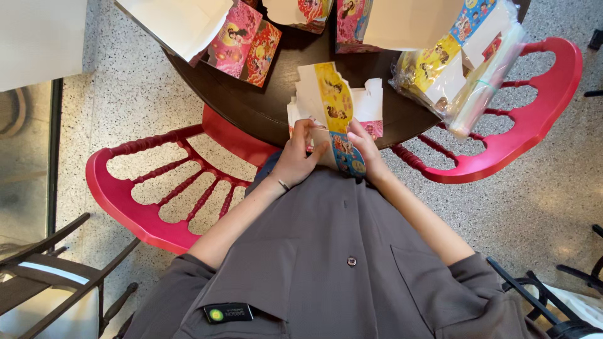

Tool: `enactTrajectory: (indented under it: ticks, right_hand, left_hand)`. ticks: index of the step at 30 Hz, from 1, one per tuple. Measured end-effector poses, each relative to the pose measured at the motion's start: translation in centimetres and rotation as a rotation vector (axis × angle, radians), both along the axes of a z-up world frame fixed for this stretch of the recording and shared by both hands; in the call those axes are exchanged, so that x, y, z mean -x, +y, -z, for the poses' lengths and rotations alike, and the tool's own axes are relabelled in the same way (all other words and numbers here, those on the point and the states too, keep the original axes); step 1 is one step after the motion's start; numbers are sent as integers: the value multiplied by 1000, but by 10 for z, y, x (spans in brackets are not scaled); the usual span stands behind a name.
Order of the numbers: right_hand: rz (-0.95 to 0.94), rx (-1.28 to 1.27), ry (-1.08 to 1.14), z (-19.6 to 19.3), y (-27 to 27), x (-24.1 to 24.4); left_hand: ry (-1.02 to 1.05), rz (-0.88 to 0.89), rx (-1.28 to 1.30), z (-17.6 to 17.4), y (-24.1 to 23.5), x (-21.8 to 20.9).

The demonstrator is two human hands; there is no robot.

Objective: The person assembles small, flat, pre-printed paper boxes by folding the sides and tucking the flaps to form a three-dimensional container. The person handles multiple boxes one at a time, folding each into shape and placing the finished boxes on the table.

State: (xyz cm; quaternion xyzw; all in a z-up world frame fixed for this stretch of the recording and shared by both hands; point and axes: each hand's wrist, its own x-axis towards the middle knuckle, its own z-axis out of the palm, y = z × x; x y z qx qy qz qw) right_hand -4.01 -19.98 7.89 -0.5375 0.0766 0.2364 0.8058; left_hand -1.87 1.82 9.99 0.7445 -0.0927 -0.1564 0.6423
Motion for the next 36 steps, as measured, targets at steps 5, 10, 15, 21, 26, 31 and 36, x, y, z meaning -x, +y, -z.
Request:
enactTrajectory:
  ticks: [5,10,15,21,26,31,36]
  right_hand:
    - [131,-141,164,13,-3,-4]
    - [-135,446,-151,-9,-26,-24]
    - [-2,276,-141,-22,-21,-44]
    - [-43,312,-165,-18,-8,-67]
    - [-64,672,-279,-32,17,-82]
    - [-121,820,-615,-43,29,-100]
    - [-191,1042,-770,-47,29,-114]
  left_hand:
    - [-10,-129,-11,5,-1,-5]
    - [435,-319,339,31,6,-25]
    - [437,-381,532,44,2,-41]
    - [505,-389,526,40,19,-54]
    - [685,-320,416,33,24,-62]
    - [414,-206,164,23,9,-64]
    - [42,-219,-112,12,13,-73]
